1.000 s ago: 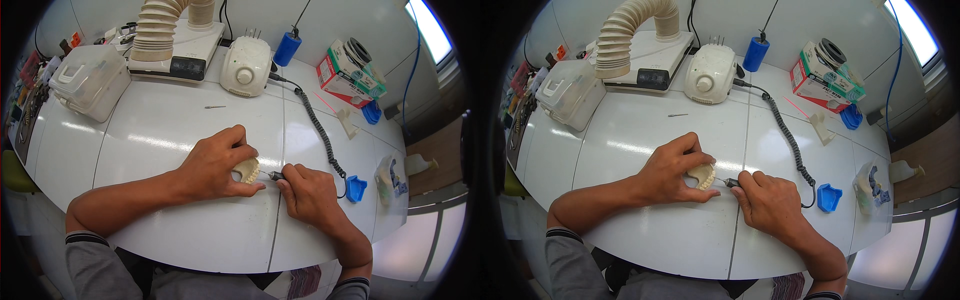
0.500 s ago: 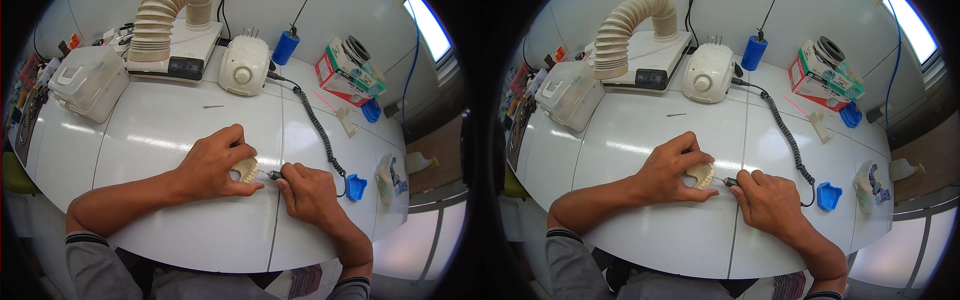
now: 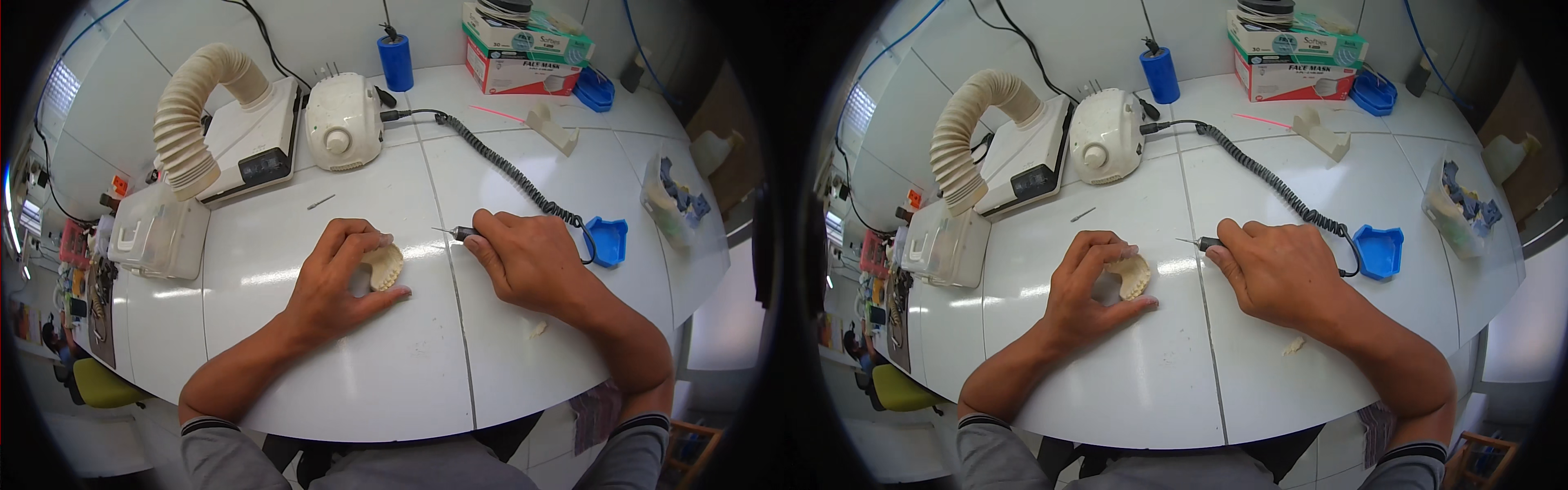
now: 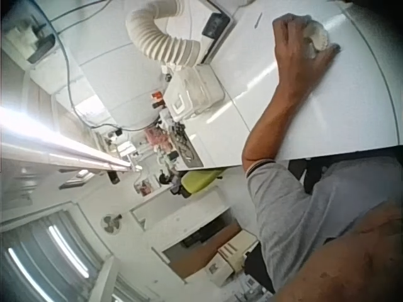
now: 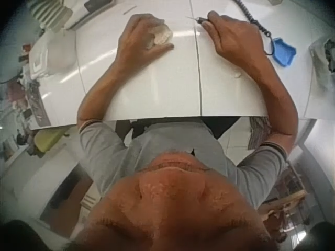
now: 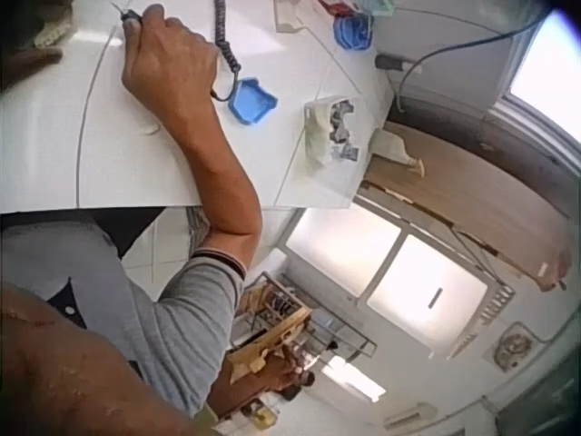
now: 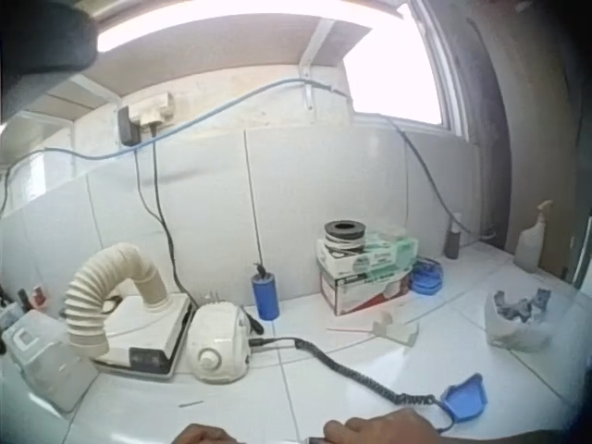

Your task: The recorder is using a rotary tool and a probe to trim and clean a plaster dental model on a laboratory bench.

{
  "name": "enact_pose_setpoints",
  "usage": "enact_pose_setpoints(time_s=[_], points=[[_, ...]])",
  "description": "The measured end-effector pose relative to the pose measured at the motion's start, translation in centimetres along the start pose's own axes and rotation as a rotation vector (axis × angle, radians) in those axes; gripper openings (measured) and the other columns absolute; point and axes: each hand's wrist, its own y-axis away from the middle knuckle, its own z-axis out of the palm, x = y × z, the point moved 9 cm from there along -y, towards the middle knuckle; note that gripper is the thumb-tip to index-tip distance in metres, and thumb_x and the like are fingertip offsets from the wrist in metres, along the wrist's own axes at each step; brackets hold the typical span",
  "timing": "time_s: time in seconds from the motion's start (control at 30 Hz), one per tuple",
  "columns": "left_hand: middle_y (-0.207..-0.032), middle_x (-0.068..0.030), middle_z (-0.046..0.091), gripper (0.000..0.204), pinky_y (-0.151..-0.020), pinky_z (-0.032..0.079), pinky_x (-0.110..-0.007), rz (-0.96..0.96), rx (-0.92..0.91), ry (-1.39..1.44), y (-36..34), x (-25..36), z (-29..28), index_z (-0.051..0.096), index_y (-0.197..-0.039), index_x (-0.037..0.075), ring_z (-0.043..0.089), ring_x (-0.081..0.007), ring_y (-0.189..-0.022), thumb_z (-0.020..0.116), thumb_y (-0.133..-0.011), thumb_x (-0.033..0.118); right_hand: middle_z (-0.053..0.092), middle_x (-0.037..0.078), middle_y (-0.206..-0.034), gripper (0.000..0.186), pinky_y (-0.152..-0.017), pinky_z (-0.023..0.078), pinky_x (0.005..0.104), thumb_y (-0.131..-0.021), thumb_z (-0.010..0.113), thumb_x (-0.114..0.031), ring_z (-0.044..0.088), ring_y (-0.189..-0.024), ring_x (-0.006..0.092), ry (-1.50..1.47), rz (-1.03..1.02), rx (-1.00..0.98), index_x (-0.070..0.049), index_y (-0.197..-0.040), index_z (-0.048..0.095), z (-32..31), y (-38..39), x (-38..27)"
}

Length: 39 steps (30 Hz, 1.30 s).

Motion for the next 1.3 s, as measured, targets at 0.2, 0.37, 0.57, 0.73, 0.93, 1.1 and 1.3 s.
enact_pose_setpoints(time_s=[0.2, 0.37, 0.57, 0.73, 0.93, 1.1, 1.3], points=[[-0.132, -0.0175, 0.068, 0.071, -0.099, 0.066, -0.042, 0.070, -0.022, -0.061, -0.1, 1.1, 0.3, 0.073, -0.134, 0.002, 0.073, -0.0308, -0.117, 0.104, -0.073, 0.019, 0.074, 0.014, -0.079, 0.036, -0.062, 0.055, 0.0489, -0.116, 0.053, -0.038, 0.073, -0.068, 0.0349, -0.044, 0.043, -0.059, -0.006, -0.108, 0.069, 0.2, 0.0, 0.4], [-0.137, -0.0185, 0.069, 0.079, -0.100, 0.064, -0.041, 0.193, -0.030, -0.187, 0.0, 2.1, 0.2, 0.068, -0.147, 0.001, 0.070, -0.0322, -0.122, 0.101, -0.076, 0.014, 0.075, 0.015, -0.079, 0.037, -0.065, 0.057, 0.0492, -0.116, 0.053, -0.037, 0.075, -0.072, 0.0357, -0.070, 0.080, -0.147, -0.006, -0.106, 0.070, 0.3, 0.0, 0.2], [-0.144, -0.0199, 0.067, 0.084, -0.107, 0.058, -0.043, 0.207, -0.099, -0.223, 0.1, 2.1, 1.0, 0.062, -0.155, -0.001, 0.066, -0.0342, -0.126, 0.097, -0.079, 0.010, 0.074, 0.015, -0.078, 0.038, -0.067, 0.057, 0.0502, -0.116, 0.052, -0.038, 0.075, -0.072, 0.0363, -0.090, 0.078, -0.131, -0.006, -0.106, 0.071, 0.6, 0.0, 0.3], [-0.146, -0.0203, 0.066, 0.086, -0.108, 0.057, -0.043, 0.226, -0.116, -0.255, 0.0, 2.5, 0.9, 0.060, -0.156, -0.001, 0.065, -0.0343, -0.129, 0.096, -0.080, 0.010, 0.074, 0.015, -0.078, 0.038, -0.067, 0.057, 0.0507, -0.116, 0.053, -0.038, 0.075, -0.073, 0.0367, -0.093, 0.088, -0.171, -0.005, -0.106, 0.071, 0.3, -0.1, 0.3], [-0.145, -0.0216, 0.066, 0.085, -0.108, 0.057, -0.044, 0.180, -0.099, -0.196, -0.1, 1.9, 0.9, 0.058, -0.158, -0.002, 0.064, -0.0355, -0.132, 0.095, -0.082, 0.009, 0.074, 0.015, -0.078, 0.039, -0.067, 0.056, 0.0512, -0.116, 0.052, -0.038, 0.075, -0.072, 0.0367, -0.093, 0.086, -0.167, -0.005, -0.106, 0.071, 0.3, -0.1, 0.5], [-0.135, -0.0229, 0.068, 0.056, -0.107, 0.057, -0.042, -0.036, -0.045, -0.001, 0.1, 0.2, -0.3, 0.061, -0.154, -0.004, 0.067, -0.0332, -0.128, 0.072, -0.107, 0.025, 0.074, 0.015, -0.078, 0.038, -0.066, 0.056, 0.0507, -0.117, 0.051, -0.037, 0.075, -0.072, 0.0360, -0.093, 0.081, -0.166, -0.006, -0.107, 0.070, 0.3, -0.1, 0.2], [-0.123, -0.0169, 0.073, 0.061, -0.096, 0.054, -0.033, -0.207, 0.009, 0.516, 0.7, -3.4, -0.1, 0.071, -0.141, -0.004, 0.070, -0.0210, -0.111, 0.043, -0.122, 0.046, 0.074, 0.014, -0.078, 0.039, -0.064, 0.056, 0.0488, -0.117, 0.050, -0.039, 0.074, -0.070, 0.0348, -0.065, 0.053, -0.131, -0.006, -0.108, 0.069, 0.4, 0.1, 0.1]])
